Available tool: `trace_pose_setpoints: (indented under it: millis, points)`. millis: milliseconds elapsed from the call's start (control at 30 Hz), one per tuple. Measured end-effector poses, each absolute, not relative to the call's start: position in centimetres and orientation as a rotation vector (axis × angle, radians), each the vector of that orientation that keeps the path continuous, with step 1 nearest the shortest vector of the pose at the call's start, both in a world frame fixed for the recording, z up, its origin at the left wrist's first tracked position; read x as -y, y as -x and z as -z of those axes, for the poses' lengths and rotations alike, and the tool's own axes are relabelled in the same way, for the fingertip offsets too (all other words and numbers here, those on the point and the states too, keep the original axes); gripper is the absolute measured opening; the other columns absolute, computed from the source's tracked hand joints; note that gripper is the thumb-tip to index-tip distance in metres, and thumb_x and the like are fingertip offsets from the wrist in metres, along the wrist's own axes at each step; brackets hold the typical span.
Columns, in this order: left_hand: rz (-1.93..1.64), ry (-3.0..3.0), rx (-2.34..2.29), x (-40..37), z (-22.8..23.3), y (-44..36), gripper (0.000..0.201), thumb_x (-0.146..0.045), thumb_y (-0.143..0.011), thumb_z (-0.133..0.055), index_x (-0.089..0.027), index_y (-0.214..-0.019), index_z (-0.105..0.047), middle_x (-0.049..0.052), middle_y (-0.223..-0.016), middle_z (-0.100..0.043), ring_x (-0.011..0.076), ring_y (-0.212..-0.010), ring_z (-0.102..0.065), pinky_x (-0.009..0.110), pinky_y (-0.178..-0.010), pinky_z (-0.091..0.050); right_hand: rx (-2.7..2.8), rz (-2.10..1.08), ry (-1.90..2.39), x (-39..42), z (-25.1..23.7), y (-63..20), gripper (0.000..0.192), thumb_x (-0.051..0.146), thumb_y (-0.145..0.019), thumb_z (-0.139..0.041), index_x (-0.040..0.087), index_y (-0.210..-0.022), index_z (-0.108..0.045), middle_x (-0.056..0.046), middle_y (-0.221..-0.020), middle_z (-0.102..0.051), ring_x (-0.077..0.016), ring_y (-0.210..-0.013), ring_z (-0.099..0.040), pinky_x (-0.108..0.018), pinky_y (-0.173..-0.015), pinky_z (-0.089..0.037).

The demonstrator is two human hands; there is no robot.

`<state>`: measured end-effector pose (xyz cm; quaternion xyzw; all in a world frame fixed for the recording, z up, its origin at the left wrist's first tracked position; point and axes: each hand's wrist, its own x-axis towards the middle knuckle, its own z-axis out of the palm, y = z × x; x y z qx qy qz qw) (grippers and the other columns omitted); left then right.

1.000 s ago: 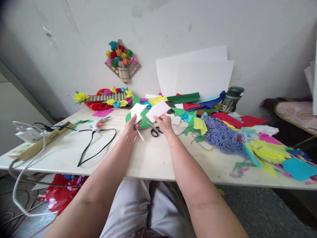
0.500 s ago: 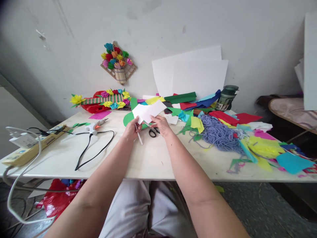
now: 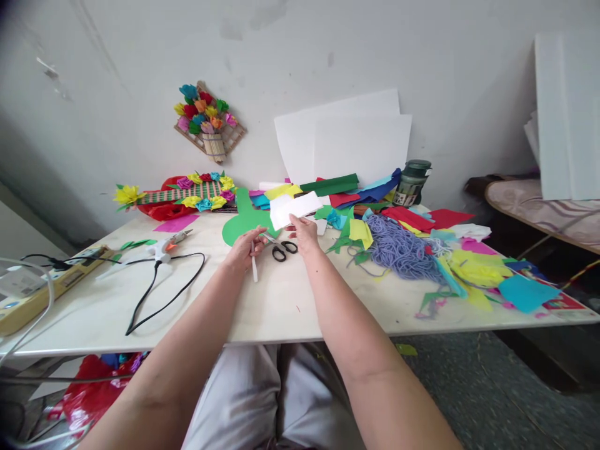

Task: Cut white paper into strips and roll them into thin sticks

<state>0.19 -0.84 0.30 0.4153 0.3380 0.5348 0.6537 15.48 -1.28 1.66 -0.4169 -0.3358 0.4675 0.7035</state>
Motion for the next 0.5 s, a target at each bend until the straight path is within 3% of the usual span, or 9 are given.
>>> trace_pose_setpoints:
  millis: [233, 500]
  points:
    - [-1.24, -0.903, -0.743, 0.6, -0.2, 0.0, 0.012, -0.014, -0.079, -0.051, -0.009, -0.089, -0.053, 0.003, -0.052, -0.058, 0.0043, -0.031, -0.036, 0.015, -0.031, -0.014, 0.248, -0.926, 0.786, 0.4, -2.1, -18.6, 0.012, 0.025, -0.083, -0.059, 0.015, -0.082, -0.054, 0.003, -0.065, -0.059, -0.0068, -0.058, -0.063, -0.016, -0.056, -0.055]
    - [-1.346, -0.734, -0.749, 0.6, -0.7, 0.2, 0.015, -0.012, -0.086, -0.042, -0.012, -0.1, -0.048, 0.0, -0.052, -0.055, 0.0042, -0.033, -0.035, 0.014, -0.032, -0.014, 0.109, -1.057, 0.729, 0.9, -2.0, -19.7, 0.02, 0.031, -0.092, -0.047, 0.013, -0.099, -0.054, -0.005, -0.08, -0.064, -0.0101, -0.069, -0.067, -0.019, -0.063, -0.057]
